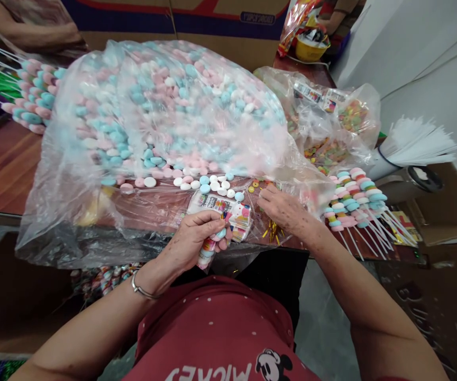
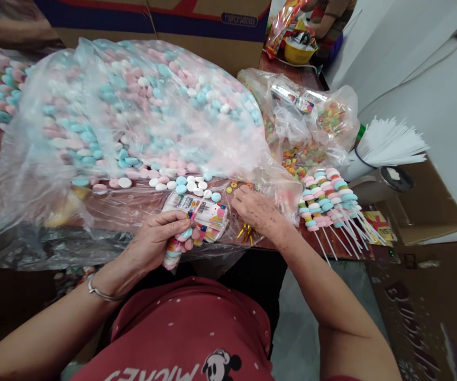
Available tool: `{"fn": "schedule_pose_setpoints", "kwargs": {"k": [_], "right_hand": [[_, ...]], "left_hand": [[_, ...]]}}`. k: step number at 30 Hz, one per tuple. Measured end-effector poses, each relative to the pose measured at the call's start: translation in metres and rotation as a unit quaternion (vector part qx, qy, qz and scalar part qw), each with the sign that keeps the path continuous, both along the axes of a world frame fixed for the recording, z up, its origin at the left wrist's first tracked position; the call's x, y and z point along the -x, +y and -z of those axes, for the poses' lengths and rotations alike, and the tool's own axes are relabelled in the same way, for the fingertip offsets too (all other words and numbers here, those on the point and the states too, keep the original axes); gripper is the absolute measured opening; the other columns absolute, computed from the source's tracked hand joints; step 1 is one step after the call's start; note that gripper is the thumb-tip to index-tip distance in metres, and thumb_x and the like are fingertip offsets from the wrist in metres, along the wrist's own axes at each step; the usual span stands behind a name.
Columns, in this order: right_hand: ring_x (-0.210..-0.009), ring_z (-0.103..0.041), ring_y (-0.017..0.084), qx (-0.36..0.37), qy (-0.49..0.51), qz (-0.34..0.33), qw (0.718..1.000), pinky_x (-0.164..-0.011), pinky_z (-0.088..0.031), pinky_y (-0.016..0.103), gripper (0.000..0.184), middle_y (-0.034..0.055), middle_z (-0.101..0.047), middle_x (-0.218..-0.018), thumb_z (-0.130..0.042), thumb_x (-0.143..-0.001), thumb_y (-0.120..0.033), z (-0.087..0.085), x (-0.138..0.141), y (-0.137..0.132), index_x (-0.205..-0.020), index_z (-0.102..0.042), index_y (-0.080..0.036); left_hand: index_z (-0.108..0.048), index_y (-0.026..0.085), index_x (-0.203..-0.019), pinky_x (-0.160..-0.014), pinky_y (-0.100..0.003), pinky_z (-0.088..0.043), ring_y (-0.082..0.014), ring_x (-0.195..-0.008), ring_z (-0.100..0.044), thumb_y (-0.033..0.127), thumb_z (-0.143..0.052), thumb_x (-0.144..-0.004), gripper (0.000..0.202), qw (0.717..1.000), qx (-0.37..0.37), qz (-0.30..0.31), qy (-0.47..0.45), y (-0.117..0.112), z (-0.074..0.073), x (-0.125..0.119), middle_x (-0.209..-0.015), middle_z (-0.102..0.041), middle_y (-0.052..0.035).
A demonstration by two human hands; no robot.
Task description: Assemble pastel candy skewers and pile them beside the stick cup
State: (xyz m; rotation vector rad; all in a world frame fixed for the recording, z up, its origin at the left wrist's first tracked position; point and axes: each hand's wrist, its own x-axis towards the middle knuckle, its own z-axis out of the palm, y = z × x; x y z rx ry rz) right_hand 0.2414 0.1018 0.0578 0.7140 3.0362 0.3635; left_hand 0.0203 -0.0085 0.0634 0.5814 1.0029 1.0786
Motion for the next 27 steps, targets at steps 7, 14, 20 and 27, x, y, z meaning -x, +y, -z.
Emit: {"fn": "schedule_pose_setpoints", "kwargs": {"k": [7,14,20,27], "right_hand": [[-0.077,-0.052,0.02,0.006,0.142,0.199,0.97,-0.067,-0.037,0.03,0.015,0.0083,-0.061,-0.079,-0.049,-0.086,-0.01,-0.005,-0.002,-0.006,-0.082,-0.062,-0.015],[-0.063,-0.05,0.012,0.316,0.4,0.141,0.849,-0.063,-0.039,0.023,0.016,-0.0019,-0.055,-0.067,-0.046,-0.085,-0.015,-0.007,0.029,-0.047,-0.072,-0.056,-0.019],[-0.064,-0.049,0.01,0.355,0.415,0.085,0.834,-0.063,-0.039,0.021,0.02,-0.0023,-0.053,-0.067,-0.045,-0.085,-0.011,-0.006,0.031,-0.059,-0.069,-0.055,-0.018],[-0.061,-0.049,0.009,0.408,0.388,0.081,0.822,-0.06,-0.038,0.021,0.024,-0.0029,-0.056,-0.066,-0.044,-0.086,-0.013,-0.008,0.029,-0.061,-0.067,-0.058,-0.017]], "left_hand": [[-0.061,0.014,-0.065,-0.037,-0.013,-0.039,-0.0088,-0.044,-0.059,0.031,-0.078,-0.067,0.024,1.0,-0.007,-0.01,0.002,0.0,-0.002,-0.005,-0.063,-0.07,-0.0029],[-0.067,0.013,-0.072,-0.043,-0.016,-0.045,-0.0085,-0.047,-0.06,0.034,-0.073,-0.073,0.022,0.996,-0.033,0.084,0.013,-0.002,-0.004,-0.023,-0.066,-0.071,-0.0046],[-0.057,0.014,-0.074,-0.039,-0.016,-0.043,-0.0092,-0.044,-0.059,0.035,-0.076,-0.069,0.029,0.998,-0.021,0.059,-0.002,0.002,-0.002,-0.022,-0.063,-0.07,-0.0031],[-0.05,0.017,-0.074,-0.037,-0.015,-0.041,-0.009,-0.042,-0.058,0.035,-0.075,-0.067,0.032,0.999,-0.028,0.021,0.026,0.001,0.004,-0.022,-0.062,-0.069,-0.0007]]}}
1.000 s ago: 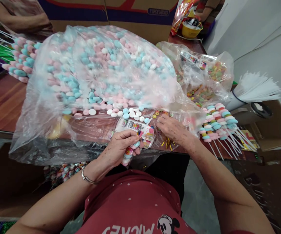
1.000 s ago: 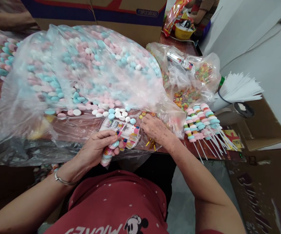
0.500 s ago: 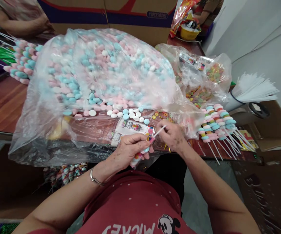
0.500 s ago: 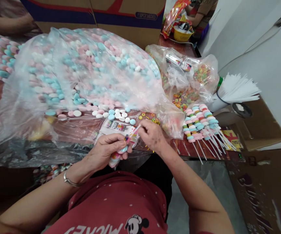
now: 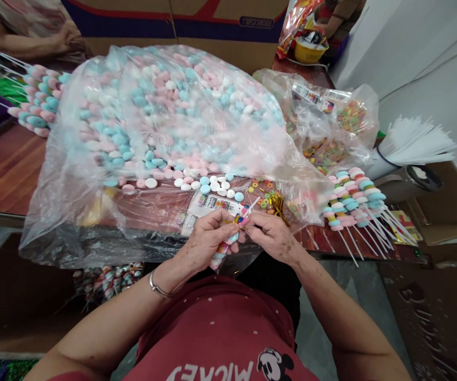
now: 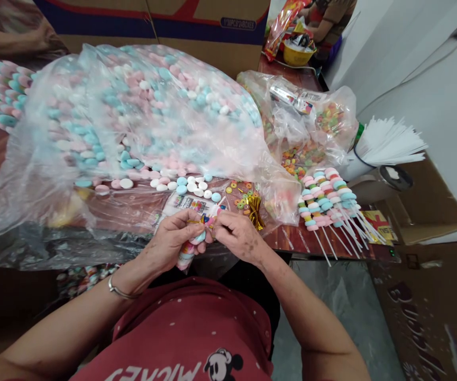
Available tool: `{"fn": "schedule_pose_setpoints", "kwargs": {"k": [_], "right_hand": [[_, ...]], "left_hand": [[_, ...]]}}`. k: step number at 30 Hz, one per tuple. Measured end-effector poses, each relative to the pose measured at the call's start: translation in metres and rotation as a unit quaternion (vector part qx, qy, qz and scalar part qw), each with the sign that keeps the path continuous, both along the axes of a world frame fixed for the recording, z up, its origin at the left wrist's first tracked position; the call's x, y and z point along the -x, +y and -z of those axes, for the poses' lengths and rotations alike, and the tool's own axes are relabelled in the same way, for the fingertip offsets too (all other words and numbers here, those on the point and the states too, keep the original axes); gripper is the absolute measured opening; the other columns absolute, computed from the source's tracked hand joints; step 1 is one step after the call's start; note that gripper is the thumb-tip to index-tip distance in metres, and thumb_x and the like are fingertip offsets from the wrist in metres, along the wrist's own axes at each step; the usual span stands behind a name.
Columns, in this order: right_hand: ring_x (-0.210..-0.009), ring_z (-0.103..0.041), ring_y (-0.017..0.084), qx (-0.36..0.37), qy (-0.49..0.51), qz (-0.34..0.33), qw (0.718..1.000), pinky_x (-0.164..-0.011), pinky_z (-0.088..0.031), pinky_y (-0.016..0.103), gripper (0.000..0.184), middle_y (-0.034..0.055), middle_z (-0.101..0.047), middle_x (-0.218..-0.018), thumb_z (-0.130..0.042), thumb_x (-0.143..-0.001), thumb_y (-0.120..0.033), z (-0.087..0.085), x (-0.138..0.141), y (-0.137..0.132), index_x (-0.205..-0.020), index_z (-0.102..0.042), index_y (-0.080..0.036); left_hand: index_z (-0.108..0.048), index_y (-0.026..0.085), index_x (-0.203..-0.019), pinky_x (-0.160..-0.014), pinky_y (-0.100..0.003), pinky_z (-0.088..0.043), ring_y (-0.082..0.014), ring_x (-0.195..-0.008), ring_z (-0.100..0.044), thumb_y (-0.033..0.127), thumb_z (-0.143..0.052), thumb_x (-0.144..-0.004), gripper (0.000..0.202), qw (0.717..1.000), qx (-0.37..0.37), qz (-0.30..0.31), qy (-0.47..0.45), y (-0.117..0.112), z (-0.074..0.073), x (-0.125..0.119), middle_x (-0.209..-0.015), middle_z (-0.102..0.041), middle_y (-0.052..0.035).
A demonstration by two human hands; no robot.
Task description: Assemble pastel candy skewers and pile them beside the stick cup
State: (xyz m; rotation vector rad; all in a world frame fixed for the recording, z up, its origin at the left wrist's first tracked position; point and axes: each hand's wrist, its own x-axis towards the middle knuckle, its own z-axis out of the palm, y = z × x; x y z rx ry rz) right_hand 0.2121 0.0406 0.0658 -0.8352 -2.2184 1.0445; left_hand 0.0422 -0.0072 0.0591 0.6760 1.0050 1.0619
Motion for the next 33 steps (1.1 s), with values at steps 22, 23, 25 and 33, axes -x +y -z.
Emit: {"fn": "schedule_pose_setpoints", "kwargs": {"k": [22,23,25,33], "right_hand": [[-0.073,-0.05,0.016,-0.385,-0.139,-0.123,0.904,-0.068,-0.042,0.029,0.027,0.0049,-0.056,-0.075,-0.039,-0.097,-0.013,-0.011,-0.005,-0.012,-0.079,-0.059,-0.015],[-0.074,-0.05,0.016,-0.384,-0.142,-0.126,0.904,-0.067,-0.042,0.028,0.027,0.0051,-0.057,-0.076,-0.038,-0.097,-0.012,-0.013,-0.005,-0.014,-0.081,-0.06,-0.014],[-0.077,-0.052,0.016,-0.388,-0.142,-0.133,0.901,-0.065,-0.042,0.028,0.026,0.0064,-0.059,-0.082,-0.038,-0.097,-0.013,-0.015,-0.006,-0.016,-0.085,-0.062,-0.014],[-0.092,-0.055,0.018,-0.4,-0.176,-0.215,0.873,-0.068,-0.043,0.029,0.016,0.0048,-0.064,-0.091,-0.047,-0.097,-0.018,-0.018,-0.007,-0.02,-0.089,-0.062,-0.016]], "left_hand": [[-0.066,0.014,-0.069,-0.036,-0.016,-0.038,-0.0102,-0.04,-0.057,0.019,-0.067,-0.063,0.008,0.937,0.063,0.334,0.079,0.03,-0.009,0.023,-0.058,-0.069,-0.005],[-0.067,0.014,-0.07,-0.037,-0.016,-0.038,-0.0102,-0.041,-0.057,0.017,-0.066,-0.063,0.007,0.933,0.058,0.346,0.08,0.03,-0.01,0.023,-0.059,-0.069,-0.0047],[-0.07,0.016,-0.073,-0.038,-0.016,-0.039,-0.0104,-0.042,-0.058,0.013,-0.064,-0.063,0.012,0.923,0.05,0.372,0.085,0.03,-0.012,0.023,-0.059,-0.07,-0.0038],[-0.071,0.016,-0.066,-0.039,-0.019,-0.041,-0.0113,-0.038,-0.055,0.003,-0.059,-0.052,0.023,0.895,0.056,0.43,0.105,0.028,-0.01,0.016,-0.053,-0.068,-0.0008]]}}
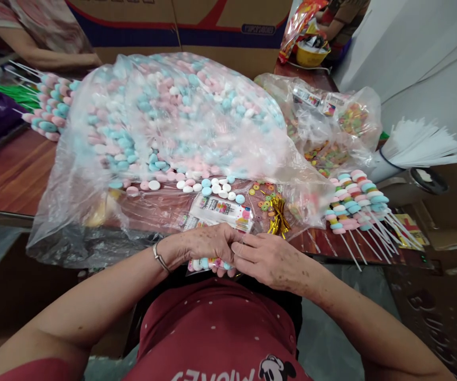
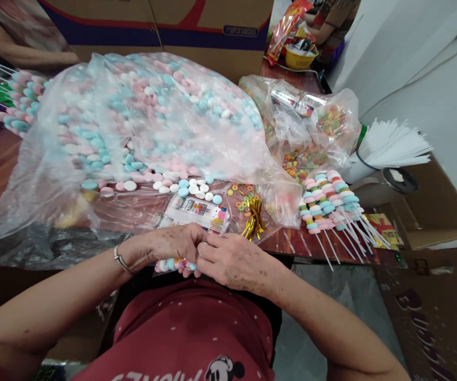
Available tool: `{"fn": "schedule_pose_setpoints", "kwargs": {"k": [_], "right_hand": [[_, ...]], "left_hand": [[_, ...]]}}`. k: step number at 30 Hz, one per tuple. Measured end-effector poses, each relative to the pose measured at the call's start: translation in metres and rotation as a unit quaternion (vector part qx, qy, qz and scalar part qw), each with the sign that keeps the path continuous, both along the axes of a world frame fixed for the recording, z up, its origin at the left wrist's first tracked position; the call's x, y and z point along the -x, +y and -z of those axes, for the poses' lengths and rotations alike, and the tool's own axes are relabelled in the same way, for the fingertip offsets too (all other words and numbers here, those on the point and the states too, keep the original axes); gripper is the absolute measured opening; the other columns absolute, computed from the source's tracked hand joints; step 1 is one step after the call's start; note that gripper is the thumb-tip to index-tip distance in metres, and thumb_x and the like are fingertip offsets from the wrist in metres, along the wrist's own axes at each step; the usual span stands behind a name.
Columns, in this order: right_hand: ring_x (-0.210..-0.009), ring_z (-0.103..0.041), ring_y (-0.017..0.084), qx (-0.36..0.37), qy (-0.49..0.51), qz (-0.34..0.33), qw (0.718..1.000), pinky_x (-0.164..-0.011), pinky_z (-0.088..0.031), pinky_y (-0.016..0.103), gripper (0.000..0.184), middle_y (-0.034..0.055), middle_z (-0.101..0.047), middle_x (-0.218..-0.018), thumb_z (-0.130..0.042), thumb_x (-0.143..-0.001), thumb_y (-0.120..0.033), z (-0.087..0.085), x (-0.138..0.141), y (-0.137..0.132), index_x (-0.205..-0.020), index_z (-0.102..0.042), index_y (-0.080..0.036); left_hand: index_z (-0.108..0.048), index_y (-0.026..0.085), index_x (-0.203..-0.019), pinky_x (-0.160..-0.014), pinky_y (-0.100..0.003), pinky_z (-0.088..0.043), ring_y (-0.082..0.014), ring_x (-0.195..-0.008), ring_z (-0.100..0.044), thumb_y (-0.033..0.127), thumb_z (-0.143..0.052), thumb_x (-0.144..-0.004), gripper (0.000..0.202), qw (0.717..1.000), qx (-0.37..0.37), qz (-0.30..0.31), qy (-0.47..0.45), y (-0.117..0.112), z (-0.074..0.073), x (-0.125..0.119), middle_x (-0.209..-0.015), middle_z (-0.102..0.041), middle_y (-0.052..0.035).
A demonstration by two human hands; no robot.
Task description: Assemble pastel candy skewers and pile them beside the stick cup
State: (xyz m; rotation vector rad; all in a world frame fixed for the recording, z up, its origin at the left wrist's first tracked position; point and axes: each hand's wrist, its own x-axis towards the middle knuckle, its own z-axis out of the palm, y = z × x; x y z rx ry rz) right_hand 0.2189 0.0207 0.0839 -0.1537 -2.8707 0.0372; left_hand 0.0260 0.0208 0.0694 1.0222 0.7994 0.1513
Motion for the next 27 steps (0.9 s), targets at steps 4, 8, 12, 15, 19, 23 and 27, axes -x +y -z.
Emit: {"fn": "schedule_pose_setpoints", "kwargs": {"k": [4,8,12,15,19,23,27], "right_hand": [[-0.081,-0.052,0.018,0.001,-0.015,0.064,0.998,-0.066,-0.043,0.03,0.02,0.0068,-0.061,-0.085,-0.043,-0.097,-0.016,0.001,0.0,-0.008,-0.087,-0.061,-0.016],[-0.076,-0.051,0.021,-0.023,0.001,0.217,0.976,-0.059,-0.04,0.03,0.02,0.0091,-0.059,-0.081,-0.042,-0.091,-0.007,0.013,0.008,-0.016,-0.085,-0.059,-0.015],[-0.067,-0.051,0.02,-0.025,0.083,0.338,0.937,-0.058,-0.04,0.03,0.024,0.0073,-0.058,-0.072,-0.04,-0.089,-0.005,0.029,0.015,-0.009,-0.077,-0.057,-0.018],[-0.066,-0.054,0.018,0.07,0.179,0.382,0.904,-0.06,-0.043,0.029,0.019,0.0053,-0.061,-0.071,-0.044,-0.091,-0.015,0.033,0.017,0.007,-0.077,-0.055,-0.019],[-0.062,-0.056,0.014,0.246,0.294,0.407,0.829,-0.059,-0.044,0.025,0.013,-0.0006,-0.062,-0.07,-0.049,-0.09,-0.022,0.027,0.019,0.021,-0.078,-0.055,-0.021],[-0.063,-0.056,0.013,0.254,0.357,0.393,0.809,-0.061,-0.045,0.025,0.012,-0.0009,-0.061,-0.071,-0.047,-0.089,-0.022,0.012,0.026,0.016,-0.08,-0.055,-0.022],[-0.066,-0.057,0.013,0.221,0.391,0.347,0.823,-0.064,-0.045,0.026,0.013,0.0,-0.061,-0.071,-0.047,-0.088,-0.017,-0.003,0.038,-0.003,-0.078,-0.054,-0.022]], "left_hand": [[-0.066,0.016,-0.065,-0.042,-0.021,-0.042,-0.0135,-0.04,-0.056,0.004,-0.055,-0.057,0.018,0.995,-0.065,-0.009,0.073,-0.003,-0.006,-0.004,-0.052,-0.064,-0.0002],[-0.057,0.018,-0.062,-0.051,-0.026,-0.044,-0.0157,-0.047,-0.054,-0.001,-0.052,-0.061,0.019,0.922,-0.331,-0.086,0.18,-0.012,-0.01,-0.015,-0.053,-0.058,-0.0008],[-0.058,0.016,-0.074,-0.06,-0.032,-0.046,-0.0202,-0.057,-0.055,0.002,-0.045,-0.078,0.02,0.773,-0.537,-0.15,0.302,-0.02,-0.006,-0.031,-0.067,-0.063,-0.01],[-0.062,0.012,-0.088,-0.069,-0.038,-0.047,-0.0263,-0.074,-0.06,0.008,-0.039,-0.089,0.023,0.664,-0.634,-0.161,0.363,-0.02,-0.003,-0.038,-0.084,-0.067,-0.0172],[-0.064,0.013,-0.092,-0.083,-0.042,-0.044,-0.0279,-0.092,-0.058,0.018,-0.045,-0.092,0.02,0.568,-0.742,-0.229,0.274,-0.022,-0.004,-0.035,-0.101,-0.068,-0.0183],[-0.064,0.017,-0.074,-0.074,-0.037,-0.043,-0.0222,-0.073,-0.055,0.035,-0.045,-0.094,0.033,0.703,-0.635,-0.262,0.184,-0.032,-0.008,-0.028,-0.075,-0.066,-0.0111],[-0.064,0.018,-0.069,-0.066,-0.033,-0.044,-0.0189,-0.065,-0.056,0.057,-0.029,-0.096,0.059,0.882,-0.307,-0.354,0.048,-0.033,-0.014,-0.02,-0.067,-0.065,-0.0068]]}}
